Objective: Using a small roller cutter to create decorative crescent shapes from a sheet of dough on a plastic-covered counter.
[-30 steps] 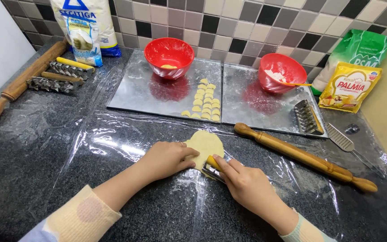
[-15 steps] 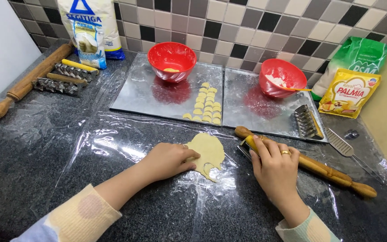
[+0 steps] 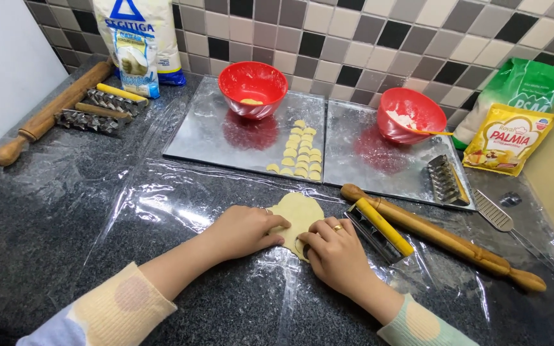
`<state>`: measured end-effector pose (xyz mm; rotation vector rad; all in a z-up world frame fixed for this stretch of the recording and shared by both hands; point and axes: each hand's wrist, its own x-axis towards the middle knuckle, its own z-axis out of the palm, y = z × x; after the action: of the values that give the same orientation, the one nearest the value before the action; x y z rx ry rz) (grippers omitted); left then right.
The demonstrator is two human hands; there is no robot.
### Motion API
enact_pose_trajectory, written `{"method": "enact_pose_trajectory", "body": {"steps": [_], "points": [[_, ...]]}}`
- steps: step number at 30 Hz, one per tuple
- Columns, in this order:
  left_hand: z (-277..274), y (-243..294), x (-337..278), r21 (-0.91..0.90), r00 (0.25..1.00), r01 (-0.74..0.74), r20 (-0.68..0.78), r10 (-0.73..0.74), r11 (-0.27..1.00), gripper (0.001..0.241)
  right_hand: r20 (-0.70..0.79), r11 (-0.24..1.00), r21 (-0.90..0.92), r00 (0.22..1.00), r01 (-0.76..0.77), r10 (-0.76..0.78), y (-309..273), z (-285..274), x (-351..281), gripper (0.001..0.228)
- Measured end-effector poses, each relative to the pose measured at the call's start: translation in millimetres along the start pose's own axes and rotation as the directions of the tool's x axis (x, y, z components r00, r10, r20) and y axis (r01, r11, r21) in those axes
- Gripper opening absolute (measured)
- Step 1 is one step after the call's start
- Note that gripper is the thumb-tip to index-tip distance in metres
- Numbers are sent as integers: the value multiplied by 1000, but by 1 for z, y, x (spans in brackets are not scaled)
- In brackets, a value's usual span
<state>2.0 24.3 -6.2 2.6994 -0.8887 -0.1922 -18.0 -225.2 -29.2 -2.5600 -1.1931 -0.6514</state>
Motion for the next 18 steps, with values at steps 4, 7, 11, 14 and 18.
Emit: {"method": "enact_pose_trajectory", "body": {"steps": [4, 7, 11, 14, 18], "points": [[3, -2, 1, -8, 1000, -2, -12, 2, 1000, 38, 61, 998, 42, 997, -50, 47, 0, -1, -1, 18], [3, -2, 1, -4, 1000, 4, -2, -4, 1000, 38, 111, 991, 66, 987, -121, 113, 0, -5, 2, 14], [4, -2, 1, -3, 1000, 8, -9, -8, 1000, 37, 121, 987, -23, 980, -158, 159, -3, -8, 3, 18], [4, -2, 1, -3, 1000, 10, -8, -10, 1000, 37, 242, 961, 45, 936, -274, 256, 1, -5, 6, 18], [1, 0, 1, -4, 1000, 15, 18, -15, 1000, 38, 510, 798, 187, 751, -573, 420, 5, -15, 18, 12]]}}
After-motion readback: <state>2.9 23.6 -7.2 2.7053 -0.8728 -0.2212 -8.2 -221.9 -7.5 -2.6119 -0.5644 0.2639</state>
